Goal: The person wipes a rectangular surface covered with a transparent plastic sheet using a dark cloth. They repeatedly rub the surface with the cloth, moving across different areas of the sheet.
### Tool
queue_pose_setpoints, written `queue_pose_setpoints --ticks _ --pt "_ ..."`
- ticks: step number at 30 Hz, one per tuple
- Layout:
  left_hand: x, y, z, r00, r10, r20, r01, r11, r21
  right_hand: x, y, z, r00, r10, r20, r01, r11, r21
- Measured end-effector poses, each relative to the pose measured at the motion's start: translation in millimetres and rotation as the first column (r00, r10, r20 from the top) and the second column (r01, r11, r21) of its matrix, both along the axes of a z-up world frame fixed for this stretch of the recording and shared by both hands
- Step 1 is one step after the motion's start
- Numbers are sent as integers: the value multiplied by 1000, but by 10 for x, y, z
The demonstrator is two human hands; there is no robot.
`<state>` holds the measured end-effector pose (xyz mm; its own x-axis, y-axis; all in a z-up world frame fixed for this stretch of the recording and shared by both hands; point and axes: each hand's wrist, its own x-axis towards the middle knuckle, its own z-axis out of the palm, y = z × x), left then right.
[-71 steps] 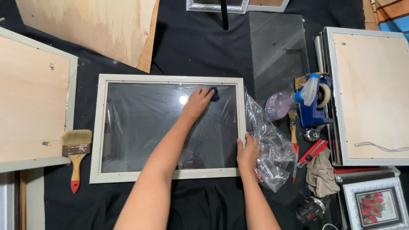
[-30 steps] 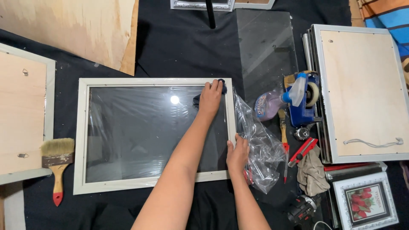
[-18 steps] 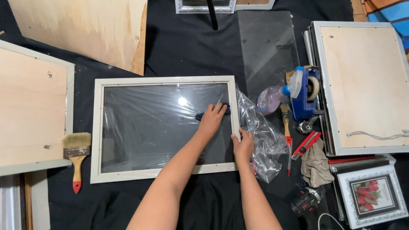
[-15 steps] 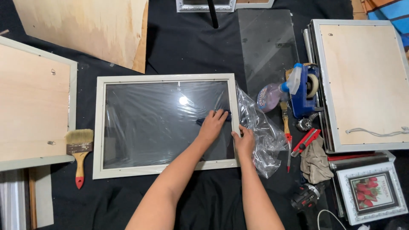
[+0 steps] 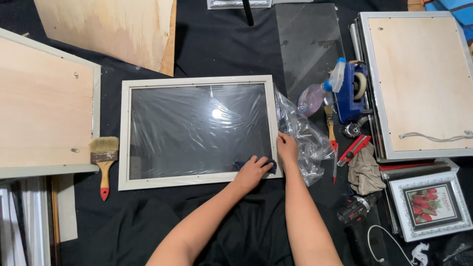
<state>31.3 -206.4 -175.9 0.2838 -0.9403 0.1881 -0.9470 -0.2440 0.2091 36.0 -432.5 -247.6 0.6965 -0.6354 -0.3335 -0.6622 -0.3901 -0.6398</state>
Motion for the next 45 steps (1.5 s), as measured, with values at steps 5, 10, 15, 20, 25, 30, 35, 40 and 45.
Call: queue_pose_setpoints --ticks 5,10,15,20,25,30,35,40,45 --pt "246 38 100 981 -113 157 106 993 51 -19 153 241 1000 22 9 -21 997 -76" --pt "631 57 -53 949 -147 278 172 983 -65 -17 192 259 998 62 -20 -64 993 -97" --pt "1203 -66 -258 952 20 304 41 980 -194 43 226 223 1000 14 -17 -16 994 -109" --pt "1889 -365 -600 942 134 307 -59 969 -241 26 347 359 999 -21 -24 18 994 -110" --pt "2432 -775 -716 919 280 276 -209 943 -261 31 389 378 999 -38 -17 36 991 -127" --pt "2578 -1131 -901 810 538 235 -446 824 -350 12 361 303 1000 -31 2 31 990 -135" --pt "1993 -921 -498 809 567 155 -506 806 -307 39 365 365 999 -46 -26 43 993 -108" --pt "1391 -599 -513 853 502 142 -456 850 -264 52 301 190 999 -42 -4 41 992 -122" --pt "821 -439 -606 921 388 35 -370 898 -240 44 196 110 998 22 50 -15 992 -125"
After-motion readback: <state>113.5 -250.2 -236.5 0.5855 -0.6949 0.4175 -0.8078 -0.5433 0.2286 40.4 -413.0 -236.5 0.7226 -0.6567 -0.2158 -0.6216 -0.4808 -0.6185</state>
